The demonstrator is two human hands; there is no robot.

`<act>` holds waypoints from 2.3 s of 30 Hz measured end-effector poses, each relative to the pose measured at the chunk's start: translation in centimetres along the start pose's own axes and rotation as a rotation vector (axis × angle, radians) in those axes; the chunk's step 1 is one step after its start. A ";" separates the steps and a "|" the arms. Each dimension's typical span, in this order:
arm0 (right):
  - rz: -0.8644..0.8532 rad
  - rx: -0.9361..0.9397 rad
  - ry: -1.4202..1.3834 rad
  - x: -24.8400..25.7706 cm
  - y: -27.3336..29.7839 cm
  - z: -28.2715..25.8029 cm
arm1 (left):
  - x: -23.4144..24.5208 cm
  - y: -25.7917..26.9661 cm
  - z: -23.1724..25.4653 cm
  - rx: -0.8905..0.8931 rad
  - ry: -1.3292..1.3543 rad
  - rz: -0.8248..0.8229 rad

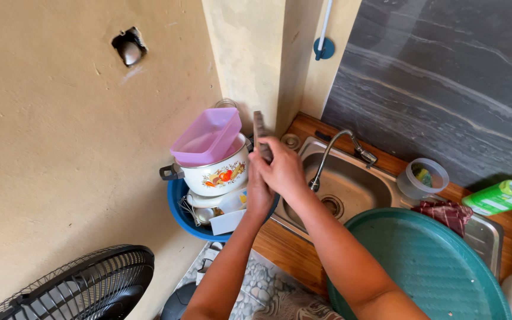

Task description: The person cuts coconut pieces on a cutting board with a knife and adds them to a blender jar. They pour water from a blue cup into the jar, attach the lid, and run the blender, then carry the scrap tray outside, rinse the tray and cutting board at the sink, wipe the counter, and scrape the blender contents with a spatula.

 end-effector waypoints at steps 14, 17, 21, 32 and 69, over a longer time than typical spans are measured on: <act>-0.252 -0.388 -0.074 -7.8 8.4 15.5 | 0.6 2.5 -6.5 0.488 0.211 0.344; -0.312 -0.402 0.000 -7.9 9.8 14.8 | 1.3 1.5 -5.9 0.662 0.227 0.382; -0.258 -0.260 -0.056 -7.1 10.6 13.8 | 3.8 -0.3 -2.6 0.440 0.185 0.555; 0.330 -0.356 0.221 11.0 23.4 27.2 | 3.4 5.2 3.2 -0.364 -0.276 0.269; 0.354 -0.979 0.657 24.7 36.4 37.3 | -3.9 26.2 -18.4 1.317 0.149 -0.376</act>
Point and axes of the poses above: each hand's wrist, its own y-axis away from the middle knuckle, its own x-axis out of the back of the hand, z = x × y, the point moved 3 cm from there along -y, towards the middle knuckle, and after that the axes turned 9 degrees about z, right-handed, at the moved point
